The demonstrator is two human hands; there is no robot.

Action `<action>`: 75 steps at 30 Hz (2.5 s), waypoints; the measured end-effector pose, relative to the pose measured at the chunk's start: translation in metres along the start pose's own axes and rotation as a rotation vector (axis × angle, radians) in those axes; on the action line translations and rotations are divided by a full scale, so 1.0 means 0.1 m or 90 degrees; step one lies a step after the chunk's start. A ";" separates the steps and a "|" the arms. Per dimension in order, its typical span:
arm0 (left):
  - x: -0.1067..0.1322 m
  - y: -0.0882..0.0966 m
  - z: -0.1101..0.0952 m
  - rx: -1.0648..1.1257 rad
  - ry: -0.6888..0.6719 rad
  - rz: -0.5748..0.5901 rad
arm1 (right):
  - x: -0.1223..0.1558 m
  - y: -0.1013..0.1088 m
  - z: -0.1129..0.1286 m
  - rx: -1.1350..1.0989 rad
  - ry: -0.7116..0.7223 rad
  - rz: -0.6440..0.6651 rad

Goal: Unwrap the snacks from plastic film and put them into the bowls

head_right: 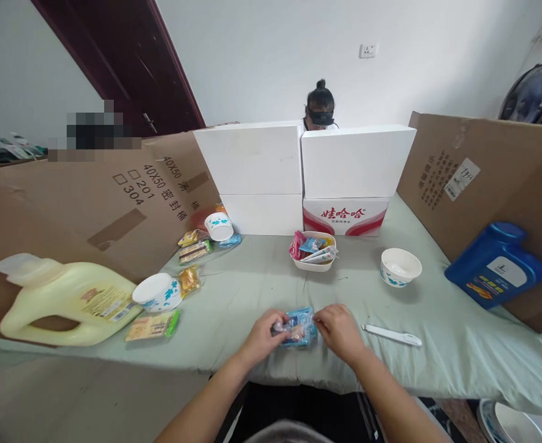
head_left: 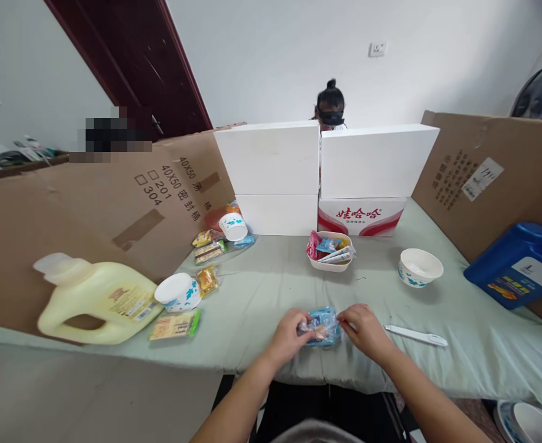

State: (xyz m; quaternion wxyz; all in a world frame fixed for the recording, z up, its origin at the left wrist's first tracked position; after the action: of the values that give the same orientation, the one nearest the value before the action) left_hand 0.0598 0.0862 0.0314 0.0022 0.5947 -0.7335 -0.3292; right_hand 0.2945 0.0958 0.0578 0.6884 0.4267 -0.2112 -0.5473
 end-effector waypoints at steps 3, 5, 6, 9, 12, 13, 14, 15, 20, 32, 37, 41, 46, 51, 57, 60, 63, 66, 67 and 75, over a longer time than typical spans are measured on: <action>0.08 0.21 0.26 0.013 0.114 -0.181 | 0.13 -0.02 -0.41 -0.059 -0.160 -0.073; 0.12 0.31 0.35 -0.010 0.150 -0.305 | 0.25 0.00 -0.58 -0.080 -0.243 -0.122; 0.15 0.34 0.34 -0.028 0.152 -0.354 | 0.30 0.03 -0.60 -0.084 -0.267 -0.167; 0.19 0.31 0.08 -0.084 0.036 -0.396 | 0.41 0.12 -0.44 -0.064 -0.207 -0.334; 0.17 0.12 -0.33 -0.087 -0.206 -0.131 | 0.42 0.15 -0.11 -0.068 -0.020 -0.285; 0.15 0.05 -0.42 -0.091 -0.249 -0.013 | 0.39 0.13 -0.02 -0.062 0.037 -0.209; 0.12 -0.02 -0.48 -0.111 -0.261 0.082 | 0.36 0.10 0.05 -0.046 0.078 -0.132; 0.08 -0.07 -0.50 -0.152 -0.246 0.140 | 0.31 0.05 0.08 -0.019 0.098 -0.072; -0.09 -0.08 -0.30 -0.397 -0.078 0.118 | 0.10 -0.15 -0.05 0.141 -0.019 -0.050; -0.14 -0.03 -0.41 -0.290 -0.195 0.233 | 0.53 0.19 0.17 0.092 0.173 -0.016; -0.18 -0.09 -0.37 -0.341 -0.240 0.273 | 0.62 0.28 0.34 -0.026 0.116 0.170; -0.07 -0.03 -0.37 -0.374 -0.258 0.268 | 0.56 0.34 0.36 -0.133 0.054 0.158; 0.26 0.09 -0.49 -0.366 -0.212 0.364 | 0.19 0.21 0.34 -0.163 -0.057 0.083; 0.42 0.14 -0.59 -0.282 -0.168 0.511 | -0.09 -0.15 0.36 0.089 -0.161 0.139; -0.08 0.11 -0.52 -0.301 -0.162 0.269 | -0.04 -0.37 0.35 0.162 -0.085 0.097; -0.27 0.01 -0.41 -0.306 -0.178 0.308 | 0.05 -0.34 0.27 0.112 -0.048 0.076; -0.30 -0.05 -0.35 -0.325 -0.160 0.318 | 0.18 -0.30 0.11 0.085 -0.039 0.075; -0.23 -0.02 -0.38 -0.344 -0.129 0.326 | 0.32 -0.32 -0.11 0.133 -0.012 0.063; -0.21 0.00 -0.39 -0.329 -0.123 0.348 | 0.36 -0.34 -0.18 0.155 0.007 0.054; -0.88 0.31 -0.32 -0.094 0.066 0.255 | 0.47 -0.41 -0.31 0.218 0.069 0.019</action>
State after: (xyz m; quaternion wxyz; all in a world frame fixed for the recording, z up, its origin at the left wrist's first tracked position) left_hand 0.0707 0.1496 0.1059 0.1485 0.4515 -0.8098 -0.3441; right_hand 0.3095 0.0617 -0.0011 0.6240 0.5633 -0.2701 -0.4694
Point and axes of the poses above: each hand's wrist, its own x-axis away from the middle knuckle, its own y-axis out of the back of the hand, z = x × y, the point moved 1 cm from there along -x, towards the middle knuckle, and after that the axes turned 10 degrees about -y, right-handed, at the moved point
